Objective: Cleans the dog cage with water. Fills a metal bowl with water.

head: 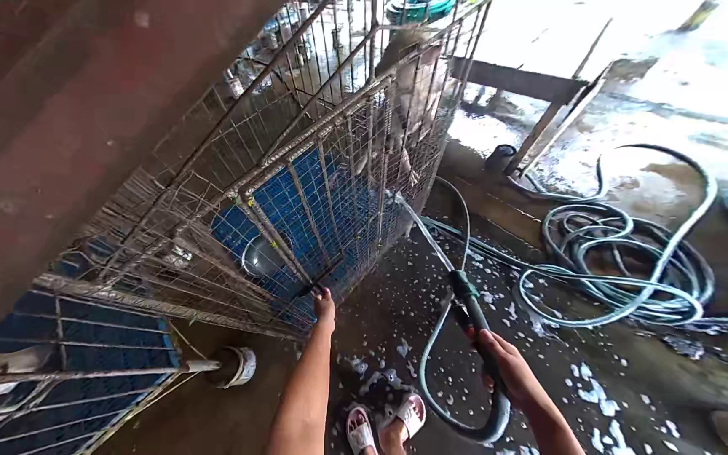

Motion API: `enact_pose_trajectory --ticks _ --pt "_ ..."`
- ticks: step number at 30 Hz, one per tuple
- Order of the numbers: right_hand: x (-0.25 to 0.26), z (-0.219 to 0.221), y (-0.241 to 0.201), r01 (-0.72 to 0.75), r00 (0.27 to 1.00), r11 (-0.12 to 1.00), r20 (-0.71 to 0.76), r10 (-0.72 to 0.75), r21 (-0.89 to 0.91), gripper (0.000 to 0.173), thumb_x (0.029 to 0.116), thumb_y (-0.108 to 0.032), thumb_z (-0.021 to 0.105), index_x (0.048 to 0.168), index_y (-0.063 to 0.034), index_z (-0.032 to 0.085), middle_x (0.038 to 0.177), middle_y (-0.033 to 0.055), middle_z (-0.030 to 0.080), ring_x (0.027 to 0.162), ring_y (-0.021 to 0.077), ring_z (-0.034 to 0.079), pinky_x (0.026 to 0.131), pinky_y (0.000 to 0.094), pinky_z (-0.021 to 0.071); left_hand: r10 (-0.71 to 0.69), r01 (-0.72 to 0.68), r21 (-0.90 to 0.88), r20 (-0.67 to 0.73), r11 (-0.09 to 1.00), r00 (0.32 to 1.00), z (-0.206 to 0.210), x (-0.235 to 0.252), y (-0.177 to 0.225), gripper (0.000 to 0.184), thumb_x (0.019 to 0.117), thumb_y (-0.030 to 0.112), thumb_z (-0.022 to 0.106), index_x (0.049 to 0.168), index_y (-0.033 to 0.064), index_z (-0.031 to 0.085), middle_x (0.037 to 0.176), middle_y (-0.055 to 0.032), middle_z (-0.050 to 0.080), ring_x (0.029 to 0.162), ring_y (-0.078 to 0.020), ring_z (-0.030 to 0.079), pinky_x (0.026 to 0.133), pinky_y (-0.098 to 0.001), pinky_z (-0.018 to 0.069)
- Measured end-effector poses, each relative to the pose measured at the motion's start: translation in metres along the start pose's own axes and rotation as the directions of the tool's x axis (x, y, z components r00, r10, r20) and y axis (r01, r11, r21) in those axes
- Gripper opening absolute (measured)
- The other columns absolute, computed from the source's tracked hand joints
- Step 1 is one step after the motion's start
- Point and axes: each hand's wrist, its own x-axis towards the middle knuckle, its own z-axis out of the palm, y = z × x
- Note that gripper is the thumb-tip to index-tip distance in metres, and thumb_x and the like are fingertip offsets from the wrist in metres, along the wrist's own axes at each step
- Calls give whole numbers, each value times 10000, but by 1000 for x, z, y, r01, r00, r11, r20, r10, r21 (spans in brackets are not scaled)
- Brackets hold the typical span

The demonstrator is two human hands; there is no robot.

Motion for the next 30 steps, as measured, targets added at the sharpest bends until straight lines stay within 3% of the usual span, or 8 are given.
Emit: enact_pose_trajectory --ticks 2,5,8,11,15,21,26,30 --pt "-9 4 -7 -39 999 999 -4 39 -21 359 1122 -262 323 1150 -9 576 812 44 596 401 62 456 366 219 445 -102 105 -37 77 994 992 5 -31 -8 610 1117 424 383 1453 -83 430 1369 -354 509 1212 -443 536 995 -583 446" --pt "-8 11 -17 -133 989 986 47 138 -104 374 1129 -295 356 1206 -5 580 816 60 574 430 86 450 384 244 425 -119 149 -112 240 982 963 39 -78 1 469 1103 313 481 1433 -21 478 1154 -220 567 914 -261 531 806 -402 461" --pt "-5 9 -18 -171 978 968 89 190 -185 385 1126 -313 382 1204 7 580 797 70 546 435 105 431 400 263 418 -51 156 -263 367 952 929 80 -107 28 475 1119 247 428 1517 -10 384 1425 -292 496 1129 -325 584 941 -424 488" --pt "-11 -8 -25 -197 949 946 192 250 -257 363 1125 -303 389 1176 -5 590 781 50 540 436 94 429 407 255 424 45 117 -382 390 917 920 118 -112 69 484 1139 251 328 1559 12 306 1435 -262 472 1091 -283 583 922 -379 495" --pt "-13 -41 -30 -191 917 921 272 291 -340 371 1123 -322 391 1181 -16 594 788 39 534 453 90 434 442 254 426 82 68 -500 271 863 959 178 -102 99 284 1080 22 379 1337 -86 434 1022 -147 529 819 -159 535 762 -280 489" --pt "20 -106 -42 -213 887 929 338 314 -304 377 1122 -343 390 1188 -29 588 773 39 531 469 104 455 458 273 445 117 -47 -378 164 925 979 257 -96 123 319 1062 -13 429 1360 -112 483 1157 -212 581 903 -184 561 839 -291 496" --pt "71 -148 -74 -243 925 964 272 264 -108 431 1135 -351 314 1209 -14 571 810 52 566 477 106 466 447 269 444 207 -177 -224 117 958 971 310 -101 125 345 1076 54 447 1337 -152 535 1291 -316 595 1153 -331 597 1031 -421 466" --pt "129 -170 -111 -349 903 937 271 333 14 529 1132 -431 203 1157 -59 578 811 46 609 465 104 456 424 263 418 64 -66 -12 484 998 873 333 -156 127 425 1107 278 458 1442 22 509 1101 -176 632 838 -188 590 772 -344 514"
